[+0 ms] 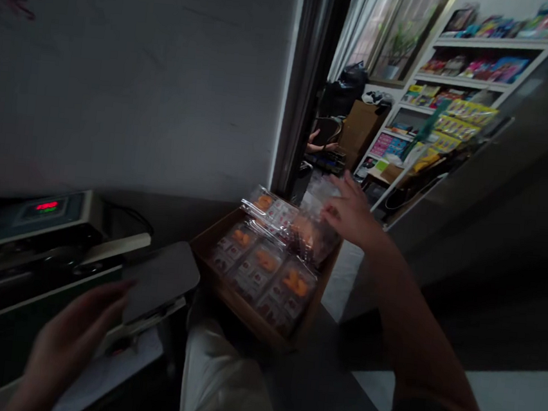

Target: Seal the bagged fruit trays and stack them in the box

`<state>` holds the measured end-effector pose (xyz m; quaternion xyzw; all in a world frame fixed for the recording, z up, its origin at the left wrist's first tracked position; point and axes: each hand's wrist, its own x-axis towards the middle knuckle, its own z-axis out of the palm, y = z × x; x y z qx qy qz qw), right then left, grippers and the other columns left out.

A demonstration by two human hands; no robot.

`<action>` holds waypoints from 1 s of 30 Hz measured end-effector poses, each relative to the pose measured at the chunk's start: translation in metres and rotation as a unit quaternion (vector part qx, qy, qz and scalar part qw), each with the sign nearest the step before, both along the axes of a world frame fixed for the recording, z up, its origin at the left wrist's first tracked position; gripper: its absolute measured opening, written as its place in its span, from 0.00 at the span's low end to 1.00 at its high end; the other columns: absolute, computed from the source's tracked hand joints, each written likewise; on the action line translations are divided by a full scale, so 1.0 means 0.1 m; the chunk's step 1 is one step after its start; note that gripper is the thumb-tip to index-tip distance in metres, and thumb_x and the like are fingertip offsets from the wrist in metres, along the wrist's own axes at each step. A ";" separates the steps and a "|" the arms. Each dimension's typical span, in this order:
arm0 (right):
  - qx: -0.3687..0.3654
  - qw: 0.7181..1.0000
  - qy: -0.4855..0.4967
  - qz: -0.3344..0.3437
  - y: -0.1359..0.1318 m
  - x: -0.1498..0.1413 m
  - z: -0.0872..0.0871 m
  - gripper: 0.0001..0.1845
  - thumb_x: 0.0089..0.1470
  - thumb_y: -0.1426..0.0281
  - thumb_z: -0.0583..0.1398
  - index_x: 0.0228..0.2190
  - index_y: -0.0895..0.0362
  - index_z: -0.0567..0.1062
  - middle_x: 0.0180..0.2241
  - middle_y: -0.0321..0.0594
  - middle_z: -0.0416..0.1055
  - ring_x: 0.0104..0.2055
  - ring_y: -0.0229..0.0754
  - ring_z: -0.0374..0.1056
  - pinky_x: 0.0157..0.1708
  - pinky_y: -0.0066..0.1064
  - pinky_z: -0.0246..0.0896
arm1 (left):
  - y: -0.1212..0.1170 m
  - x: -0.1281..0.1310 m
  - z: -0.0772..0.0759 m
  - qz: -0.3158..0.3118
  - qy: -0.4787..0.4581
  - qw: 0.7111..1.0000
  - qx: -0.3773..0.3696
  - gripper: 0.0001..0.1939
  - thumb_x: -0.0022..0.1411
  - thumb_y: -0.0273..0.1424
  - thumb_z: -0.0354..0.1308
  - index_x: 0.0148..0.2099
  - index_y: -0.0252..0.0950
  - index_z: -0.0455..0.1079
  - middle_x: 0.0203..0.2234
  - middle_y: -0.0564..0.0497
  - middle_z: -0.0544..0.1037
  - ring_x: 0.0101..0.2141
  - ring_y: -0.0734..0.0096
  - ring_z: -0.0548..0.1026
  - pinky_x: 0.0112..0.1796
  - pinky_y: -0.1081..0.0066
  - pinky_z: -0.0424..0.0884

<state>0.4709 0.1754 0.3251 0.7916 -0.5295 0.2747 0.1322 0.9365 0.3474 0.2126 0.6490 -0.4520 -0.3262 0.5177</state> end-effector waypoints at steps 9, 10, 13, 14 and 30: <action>0.147 0.885 -0.196 0.396 0.39 2.41 0.37 0.08 0.48 0.69 0.66 0.21 0.52 0.74 0.30 0.28 0.74 0.44 0.44 0.72 0.64 0.61 0.37 | -0.59 -0.77 0.49 -0.191 0.185 0.959 -0.099 0.34 0.42 0.30 0.73 0.53 0.38 0.71 0.45 0.43 0.78 0.46 0.54 0.75 0.47 0.63 0.70; 0.148 0.877 -0.219 0.401 0.32 2.53 0.26 0.06 0.50 0.69 0.65 0.23 0.52 0.74 0.32 0.29 0.74 0.44 0.44 0.72 0.64 0.58 0.40 | -0.56 -0.66 0.45 -0.164 0.189 0.964 -0.085 0.27 0.46 0.32 0.71 0.50 0.37 0.72 0.41 0.44 0.79 0.42 0.56 0.77 0.44 0.64 0.72; 0.194 0.831 -0.384 0.352 0.13 2.78 -0.25 0.11 0.52 0.63 0.64 0.39 0.50 0.75 0.44 0.37 0.74 0.50 0.46 0.69 0.59 0.51 0.56 | -0.42 -0.25 0.29 -0.087 0.271 0.957 -0.045 0.23 0.48 0.36 0.70 0.46 0.35 0.73 0.37 0.46 0.80 0.36 0.60 0.78 0.40 0.65 0.73; 0.241 0.802 -0.434 0.333 0.10 2.85 -0.47 0.18 0.52 0.60 0.64 0.45 0.49 0.73 0.46 0.39 0.73 0.51 0.47 0.69 0.56 0.49 0.60 | -0.38 -0.12 0.23 -0.065 0.310 0.948 -0.034 0.26 0.46 0.36 0.71 0.47 0.36 0.72 0.37 0.46 0.80 0.35 0.61 0.78 0.39 0.65 0.74; 0.262 0.835 -0.400 0.272 0.26 3.65 -2.15 0.24 0.57 0.62 0.56 0.55 0.54 0.70 0.56 0.46 0.68 0.58 0.47 0.64 0.59 0.43 0.58 | -0.55 0.84 -0.68 0.201 0.369 0.907 0.018 0.15 0.40 0.32 0.71 0.30 0.31 0.72 0.21 0.52 0.75 0.21 0.76 0.73 0.22 0.78 0.68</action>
